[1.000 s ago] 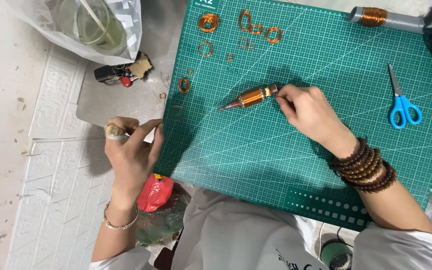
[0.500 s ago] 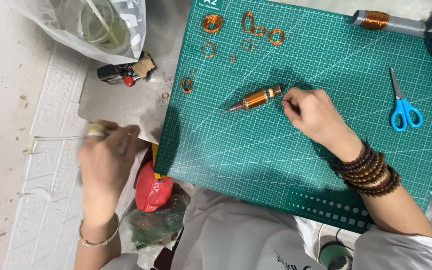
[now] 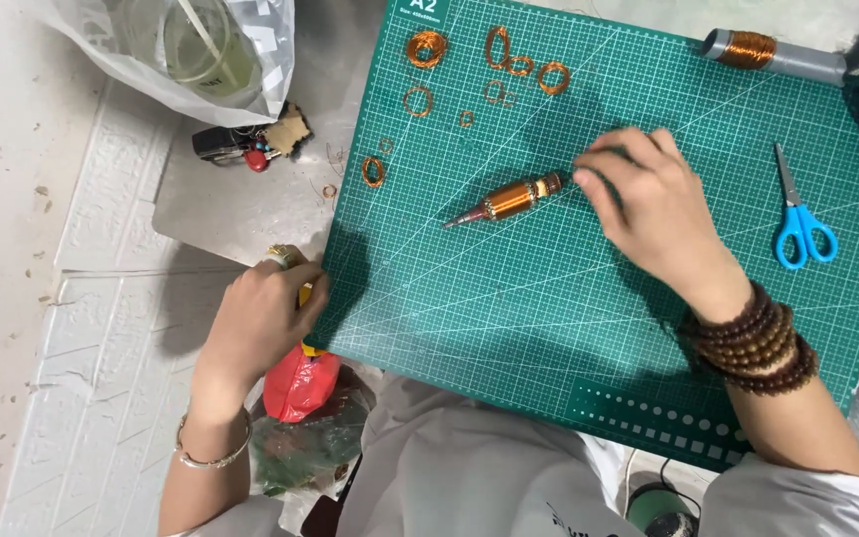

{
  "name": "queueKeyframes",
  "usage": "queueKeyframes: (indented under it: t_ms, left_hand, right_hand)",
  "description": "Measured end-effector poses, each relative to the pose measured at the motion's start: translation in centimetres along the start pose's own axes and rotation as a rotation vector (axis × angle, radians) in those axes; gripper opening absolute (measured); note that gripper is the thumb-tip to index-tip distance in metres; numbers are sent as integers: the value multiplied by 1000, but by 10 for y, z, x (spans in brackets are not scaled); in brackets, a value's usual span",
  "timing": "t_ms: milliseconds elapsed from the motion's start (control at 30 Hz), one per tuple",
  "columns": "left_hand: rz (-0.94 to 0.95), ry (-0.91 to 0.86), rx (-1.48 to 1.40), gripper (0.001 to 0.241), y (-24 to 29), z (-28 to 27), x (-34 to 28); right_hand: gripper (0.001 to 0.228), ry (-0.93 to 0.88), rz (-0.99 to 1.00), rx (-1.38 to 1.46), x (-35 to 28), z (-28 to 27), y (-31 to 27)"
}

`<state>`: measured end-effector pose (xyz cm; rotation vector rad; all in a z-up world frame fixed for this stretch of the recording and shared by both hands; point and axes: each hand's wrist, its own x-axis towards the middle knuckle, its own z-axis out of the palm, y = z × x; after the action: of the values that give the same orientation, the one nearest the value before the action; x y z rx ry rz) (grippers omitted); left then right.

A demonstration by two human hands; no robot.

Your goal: Inspecting and adjusting copper windings on a motor armature using a small hand tool

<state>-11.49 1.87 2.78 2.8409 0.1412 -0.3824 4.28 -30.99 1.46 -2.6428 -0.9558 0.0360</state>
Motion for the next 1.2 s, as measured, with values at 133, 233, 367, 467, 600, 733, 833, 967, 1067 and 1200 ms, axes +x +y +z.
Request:
queueKeyframes:
  t_ms: [133,233,367,467,600,733,833,967,1067,1200]
  left_hand:
    - [-46,-34,53,23,-18,10,-2]
    - [-77,-40,59,24,-27,11,-7]
    - [-96,-40,44,26,-34,13,-10]
    - [-102,-48,40,28,-30,5,-9]
    - [-87,-33,52,28,-33,6,-3]
    - [32,65,49,20,-37,5,-5]
    - [98,104,32,15,-37,4,-7]
    - [128,98,24,18,-36,4,-7]
    - [99,100,12,17,-33,-1,-7]
    - [157,165,-34,12,-26,-10,-8]
  right_hand:
    - [24,-38,-39,177,28,8,-4]
    - [23,-305,54,295,53,11,-11]
    - [18,-491,78,601,75,14,-5]
    - [19,-427,58,803,73,6,-8]
    - [16,-339,40,1003,58,12,3]
    - [12,-265,-26,1143,52,18,18]
    - [9,-289,-29,1109,51,19,19]
    - [11,-232,-15,956,52,16,7]
    - [14,-277,-20,953,55,19,3]
    - [15,-304,-9,962,58,23,0]
